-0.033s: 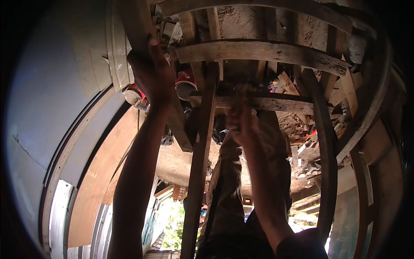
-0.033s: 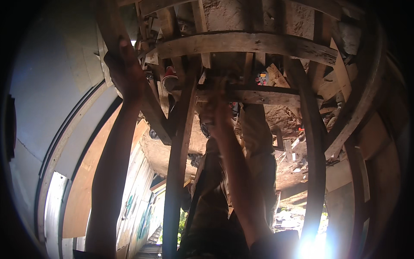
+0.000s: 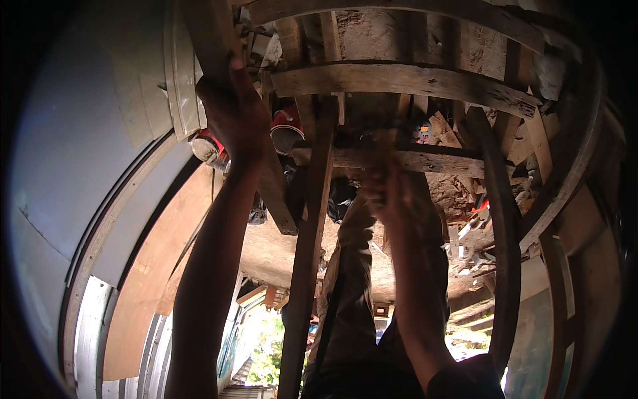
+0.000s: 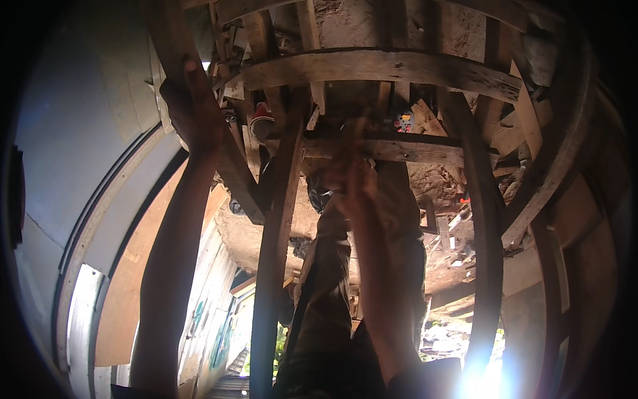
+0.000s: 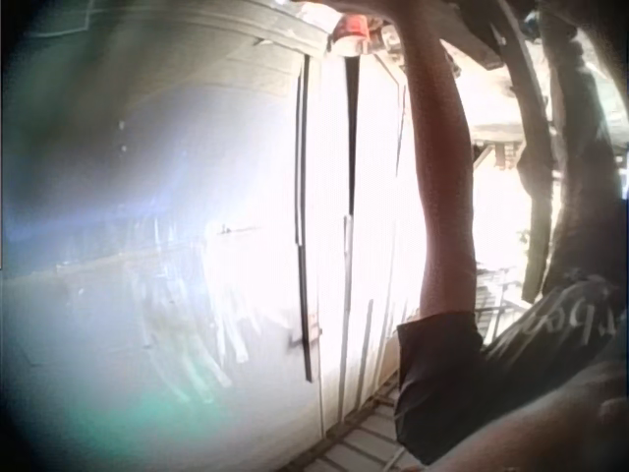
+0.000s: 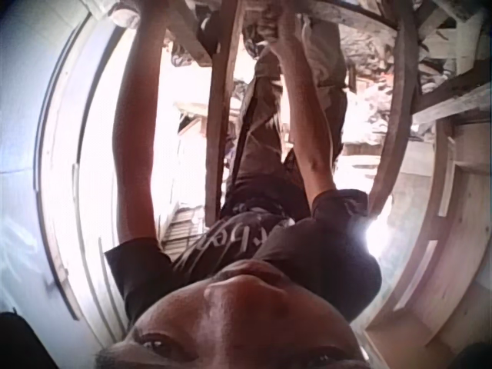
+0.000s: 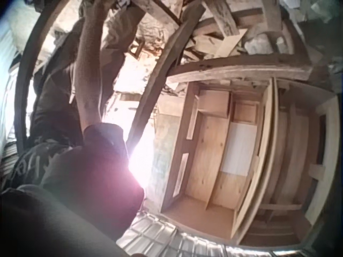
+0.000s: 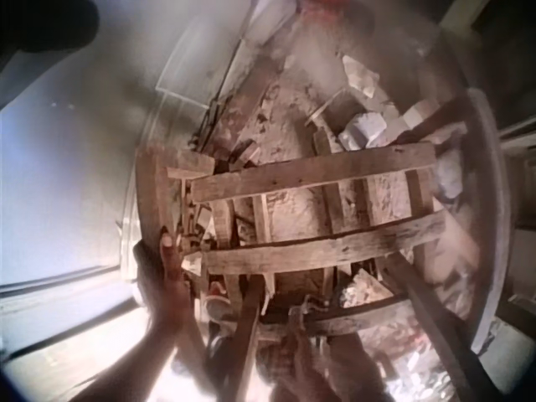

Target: The person uses a hammer to repeatedly strike a wooden beam attached to a ceiling structure. They hold the beam with one hand while hammering with the other, occasionally adjusting their grip and position.

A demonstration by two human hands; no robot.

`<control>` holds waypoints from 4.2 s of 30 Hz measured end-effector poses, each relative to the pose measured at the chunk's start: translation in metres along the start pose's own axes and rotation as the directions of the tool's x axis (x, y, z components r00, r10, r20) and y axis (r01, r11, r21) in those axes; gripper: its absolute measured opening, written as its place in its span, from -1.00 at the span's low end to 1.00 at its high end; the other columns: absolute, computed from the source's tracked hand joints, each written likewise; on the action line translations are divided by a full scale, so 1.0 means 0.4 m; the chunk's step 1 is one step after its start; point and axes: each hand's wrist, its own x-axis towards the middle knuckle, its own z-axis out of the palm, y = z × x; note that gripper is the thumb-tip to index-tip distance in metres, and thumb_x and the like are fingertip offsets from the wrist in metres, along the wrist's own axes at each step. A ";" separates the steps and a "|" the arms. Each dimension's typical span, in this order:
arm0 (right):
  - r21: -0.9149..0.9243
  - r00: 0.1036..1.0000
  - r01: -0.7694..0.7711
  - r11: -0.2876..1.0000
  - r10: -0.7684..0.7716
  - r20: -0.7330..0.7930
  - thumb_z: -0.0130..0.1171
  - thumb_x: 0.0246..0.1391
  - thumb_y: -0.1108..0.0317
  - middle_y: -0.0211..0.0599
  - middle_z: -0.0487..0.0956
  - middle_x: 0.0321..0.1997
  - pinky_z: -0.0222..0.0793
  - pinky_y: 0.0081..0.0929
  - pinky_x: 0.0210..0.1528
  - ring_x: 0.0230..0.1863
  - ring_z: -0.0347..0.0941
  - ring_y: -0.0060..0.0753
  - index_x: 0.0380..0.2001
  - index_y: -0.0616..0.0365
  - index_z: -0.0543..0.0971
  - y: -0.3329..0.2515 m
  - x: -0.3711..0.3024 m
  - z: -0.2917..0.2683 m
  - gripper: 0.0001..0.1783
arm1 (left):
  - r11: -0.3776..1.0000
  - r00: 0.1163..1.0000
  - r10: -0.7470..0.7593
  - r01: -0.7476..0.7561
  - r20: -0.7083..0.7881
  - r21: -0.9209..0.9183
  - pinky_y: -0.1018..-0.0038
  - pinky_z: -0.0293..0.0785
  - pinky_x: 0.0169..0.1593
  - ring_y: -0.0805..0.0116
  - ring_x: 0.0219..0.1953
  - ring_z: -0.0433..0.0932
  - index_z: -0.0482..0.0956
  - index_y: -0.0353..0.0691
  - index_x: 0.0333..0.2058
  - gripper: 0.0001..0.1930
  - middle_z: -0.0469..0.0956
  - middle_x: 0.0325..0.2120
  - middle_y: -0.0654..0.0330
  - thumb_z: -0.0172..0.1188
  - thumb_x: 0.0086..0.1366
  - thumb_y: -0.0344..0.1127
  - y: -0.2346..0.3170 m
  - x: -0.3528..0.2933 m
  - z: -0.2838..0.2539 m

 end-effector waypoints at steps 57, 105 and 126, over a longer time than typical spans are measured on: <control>-0.484 0.955 0.210 0.849 -0.284 -0.084 0.15 0.19 -0.07 -0.56 0.32 -0.67 0.05 -0.67 -0.78 -0.77 0.20 -0.70 -0.41 0.01 0.46 -0.048 0.019 0.018 -0.63 | 1.000 1.000 0.029 -0.029 0.007 -0.005 0.01 0.37 -0.04 -0.26 -0.08 0.48 0.26 -0.36 -0.05 -0.32 0.48 -0.17 -0.28 0.05 0.27 0.25 -0.005 -0.002 0.000; -0.193 0.815 0.504 0.842 -0.538 -0.215 -0.02 0.29 -0.11 -0.56 0.25 -0.64 0.15 -0.62 -0.66 -0.70 0.13 -0.66 -0.39 -0.02 0.37 -0.111 -0.058 0.042 -0.60 | 0.998 0.998 -0.065 0.065 0.023 -0.026 -0.04 0.38 -0.04 -0.21 -0.06 0.50 0.25 -0.33 0.00 -0.25 0.46 -0.11 -0.16 0.04 0.22 0.32 0.002 -0.009 -0.010; -0.217 1.000 -0.007 0.976 0.013 0.026 0.03 0.24 -0.15 -0.56 0.19 -0.71 -0.09 -0.62 -0.75 -0.77 0.03 -0.65 -0.54 -0.08 0.30 0.045 -0.024 0.054 -0.55 | 0.999 0.998 -0.040 0.040 -0.047 0.011 0.00 0.38 -0.07 -0.24 -0.10 0.51 0.33 -0.31 -0.10 -0.27 0.53 -0.22 -0.19 -0.05 0.25 0.38 0.007 -0.007 0.005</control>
